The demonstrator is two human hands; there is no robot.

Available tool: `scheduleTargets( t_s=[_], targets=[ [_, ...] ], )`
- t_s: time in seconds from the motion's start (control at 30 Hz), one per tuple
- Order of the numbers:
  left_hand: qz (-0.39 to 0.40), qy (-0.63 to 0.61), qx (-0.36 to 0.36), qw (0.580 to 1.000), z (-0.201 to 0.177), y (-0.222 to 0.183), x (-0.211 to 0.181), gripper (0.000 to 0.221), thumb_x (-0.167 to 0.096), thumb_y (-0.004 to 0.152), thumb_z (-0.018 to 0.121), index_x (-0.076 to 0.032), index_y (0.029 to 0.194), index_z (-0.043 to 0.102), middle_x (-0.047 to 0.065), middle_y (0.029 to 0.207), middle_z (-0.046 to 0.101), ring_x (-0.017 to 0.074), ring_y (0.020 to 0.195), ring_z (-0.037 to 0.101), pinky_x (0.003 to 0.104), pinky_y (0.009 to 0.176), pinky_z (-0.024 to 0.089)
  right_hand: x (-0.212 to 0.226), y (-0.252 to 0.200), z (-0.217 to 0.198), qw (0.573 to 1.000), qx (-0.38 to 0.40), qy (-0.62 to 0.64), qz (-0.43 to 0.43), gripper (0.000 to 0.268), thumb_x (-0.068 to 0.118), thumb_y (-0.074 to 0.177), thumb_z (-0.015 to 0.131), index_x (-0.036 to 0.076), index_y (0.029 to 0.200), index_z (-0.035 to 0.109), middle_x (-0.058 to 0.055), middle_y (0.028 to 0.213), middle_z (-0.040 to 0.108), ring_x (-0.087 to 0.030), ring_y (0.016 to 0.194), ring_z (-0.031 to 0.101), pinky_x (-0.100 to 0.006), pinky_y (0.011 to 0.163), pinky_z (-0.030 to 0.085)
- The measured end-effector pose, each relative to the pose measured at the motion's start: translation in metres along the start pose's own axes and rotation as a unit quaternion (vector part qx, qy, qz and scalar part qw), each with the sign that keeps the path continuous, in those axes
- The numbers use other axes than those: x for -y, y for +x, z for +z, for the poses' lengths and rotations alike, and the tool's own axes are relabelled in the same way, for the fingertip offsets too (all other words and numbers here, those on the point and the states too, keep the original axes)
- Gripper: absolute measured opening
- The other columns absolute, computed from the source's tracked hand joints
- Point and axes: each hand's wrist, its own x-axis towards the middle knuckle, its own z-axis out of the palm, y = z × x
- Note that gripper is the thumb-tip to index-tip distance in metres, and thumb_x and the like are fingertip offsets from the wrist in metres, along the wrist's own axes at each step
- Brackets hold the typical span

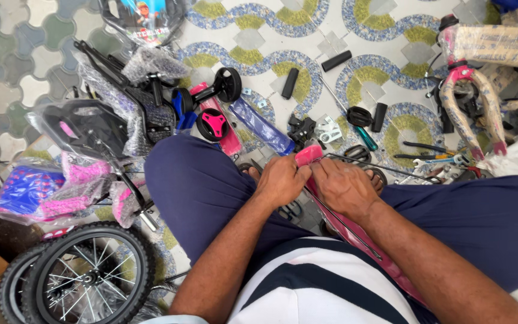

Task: The person unpacks various bicycle parts from plastic bags and boxes, including a pink fender and blue components, and uses pliers to cut a plastic tie.

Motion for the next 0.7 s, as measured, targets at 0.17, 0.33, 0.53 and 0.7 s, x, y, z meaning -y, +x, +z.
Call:
scheduleTargets(
  t_s=[0.17,0.33,0.53,0.7],
  targets=[
    [-0.001,0.01,-0.02,1.0,0.001,0.001,0.002,0.042,-0.035,0.087,0.063,0.006,0.093,0.068,0.032,0.09,0.069,0.0493,0.093,0.067,0.055,0.087,0.051,0.007,0.001,-0.011,0.995,0.031,0.044,0.086,0.021,0.022,0.09,0.065,0.006,0.104,0.064,-0.013,0.096,0.065,-0.033,0.092,0.067,-0.046,0.079,0.054],
    [-0.038,-0.034,-0.055,0.997,-0.03,0.001,-0.025,0.043,-0.038,0.084,0.065,0.004,0.093,0.069,0.029,0.087,0.071,0.0443,0.088,0.07,0.052,0.081,0.053,0.02,-0.027,-0.045,0.991,-0.03,0.099,0.081,0.115,0.057,0.062,0.088,-0.005,0.146,0.039,-0.033,0.131,0.057,-0.05,0.114,0.059,-0.051,0.093,0.048],
    [0.151,-0.224,-0.103,0.957,-0.07,-0.008,-0.078,0.047,-0.044,0.094,0.066,0.001,0.107,0.07,0.018,0.096,0.074,0.0266,0.088,0.072,0.039,0.08,0.057,0.024,-0.025,-0.049,0.871,-0.019,0.426,0.245,0.104,0.006,0.069,0.076,0.006,0.157,0.019,-0.018,0.138,0.055,-0.029,0.123,0.062,-0.041,0.099,0.051],
    [0.251,-0.383,-0.112,0.882,-0.071,-0.036,-0.108,0.042,-0.035,0.107,0.06,0.0,0.129,0.067,0.015,0.119,0.071,0.0205,0.111,0.068,0.034,0.096,0.054,0.012,-0.031,-0.045,0.827,-0.093,0.528,0.17,0.086,0.001,0.077,0.074,0.003,0.151,0.031,-0.014,0.124,0.058,-0.021,0.111,0.06,-0.036,0.096,0.051]
  ],
)
